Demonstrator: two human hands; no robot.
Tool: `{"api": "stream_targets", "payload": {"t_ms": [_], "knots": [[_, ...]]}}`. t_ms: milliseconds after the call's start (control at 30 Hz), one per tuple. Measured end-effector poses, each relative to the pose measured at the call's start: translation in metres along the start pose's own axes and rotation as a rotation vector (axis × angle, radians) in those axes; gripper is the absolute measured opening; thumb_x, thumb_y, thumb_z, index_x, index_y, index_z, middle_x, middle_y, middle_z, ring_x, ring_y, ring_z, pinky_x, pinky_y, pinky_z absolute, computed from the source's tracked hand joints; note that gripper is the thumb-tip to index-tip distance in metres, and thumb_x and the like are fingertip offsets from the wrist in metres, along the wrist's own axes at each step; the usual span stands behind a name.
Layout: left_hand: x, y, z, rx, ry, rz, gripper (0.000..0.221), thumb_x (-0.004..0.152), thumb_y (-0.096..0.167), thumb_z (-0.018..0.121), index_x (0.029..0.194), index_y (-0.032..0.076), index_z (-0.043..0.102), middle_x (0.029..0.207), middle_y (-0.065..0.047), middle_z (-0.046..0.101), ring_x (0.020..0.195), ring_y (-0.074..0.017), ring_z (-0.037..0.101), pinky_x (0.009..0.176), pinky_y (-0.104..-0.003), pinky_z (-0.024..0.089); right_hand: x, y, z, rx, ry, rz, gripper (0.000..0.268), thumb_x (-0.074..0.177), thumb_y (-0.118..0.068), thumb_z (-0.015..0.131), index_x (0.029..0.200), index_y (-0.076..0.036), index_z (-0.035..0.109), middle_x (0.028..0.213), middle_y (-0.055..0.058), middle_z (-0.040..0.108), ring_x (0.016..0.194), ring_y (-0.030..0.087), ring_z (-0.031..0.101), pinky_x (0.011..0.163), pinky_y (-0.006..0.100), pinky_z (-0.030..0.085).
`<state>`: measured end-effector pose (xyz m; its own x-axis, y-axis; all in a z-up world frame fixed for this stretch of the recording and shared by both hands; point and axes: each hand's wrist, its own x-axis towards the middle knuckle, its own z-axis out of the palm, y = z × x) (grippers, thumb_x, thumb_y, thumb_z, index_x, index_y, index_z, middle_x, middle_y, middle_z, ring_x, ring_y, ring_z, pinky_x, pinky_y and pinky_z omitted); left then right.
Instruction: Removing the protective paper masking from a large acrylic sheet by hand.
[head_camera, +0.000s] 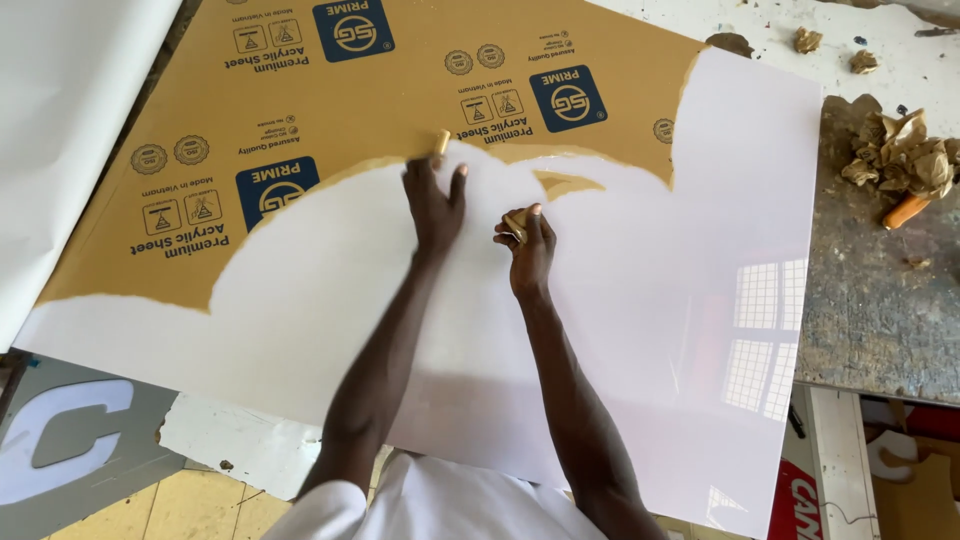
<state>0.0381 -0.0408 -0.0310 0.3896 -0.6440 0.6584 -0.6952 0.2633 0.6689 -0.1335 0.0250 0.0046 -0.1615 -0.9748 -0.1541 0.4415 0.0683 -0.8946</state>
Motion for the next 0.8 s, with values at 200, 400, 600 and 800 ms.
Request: {"api": "stream_targets", "payload": {"t_ms": [200,400,600,800], "knots": [[0.046,-0.050,0.032,0.364,-0.207,-0.005,0.021,0.096,0.023,0.087,0.104,0.015,0.068,0.097,-0.003,0.062,0.093,-0.0318,0.068,0.081,-0.047,0.058,-0.001,0.019,0.014,-0.641,-0.077,-0.214,0.049,0.115,-0.051,0.073,0.092,-0.009,0.078,0.076,0.011,0.075,0.069,0.023,0.075,0.065,0.036,0.065],[0.051,-0.073,0.016,-0.248,0.114,-0.360,0.016,0.103,0.018,0.083,0.094,0.010,0.071,0.082,-0.012,0.063,0.078,-0.0317,0.068,0.078,-0.043,0.055,0.004,0.037,0.020,-0.958,0.000,-0.577,0.045,0.118,-0.048,0.071,0.085,-0.017,0.073,0.074,0.004,0.066,0.065,0.027,0.070,0.063,0.041,0.056],[0.084,-0.047,-0.090,-0.649,0.270,-0.504,0.011,0.111,0.013,0.074,0.101,0.013,0.069,0.083,0.000,0.061,0.067,-0.0107,0.060,0.062,-0.025,0.051,0.010,0.047,0.010,-0.980,0.005,-0.590,0.038,0.117,-0.047,0.072,0.091,-0.019,0.077,0.079,0.004,0.068,0.070,0.029,0.073,0.065,0.043,0.058],[0.028,0.036,-0.121,-0.689,-0.282,-0.450,0.006,0.101,0.007,0.080,0.104,0.011,0.077,0.084,-0.001,0.068,0.078,-0.0100,0.063,0.075,-0.027,0.055,-0.026,-0.019,0.046,-0.093,-0.121,0.006,0.056,0.117,-0.024,0.060,0.166,0.001,0.050,0.139,0.023,0.079,0.125,0.031,0.079,0.103,0.043,0.069]]}}
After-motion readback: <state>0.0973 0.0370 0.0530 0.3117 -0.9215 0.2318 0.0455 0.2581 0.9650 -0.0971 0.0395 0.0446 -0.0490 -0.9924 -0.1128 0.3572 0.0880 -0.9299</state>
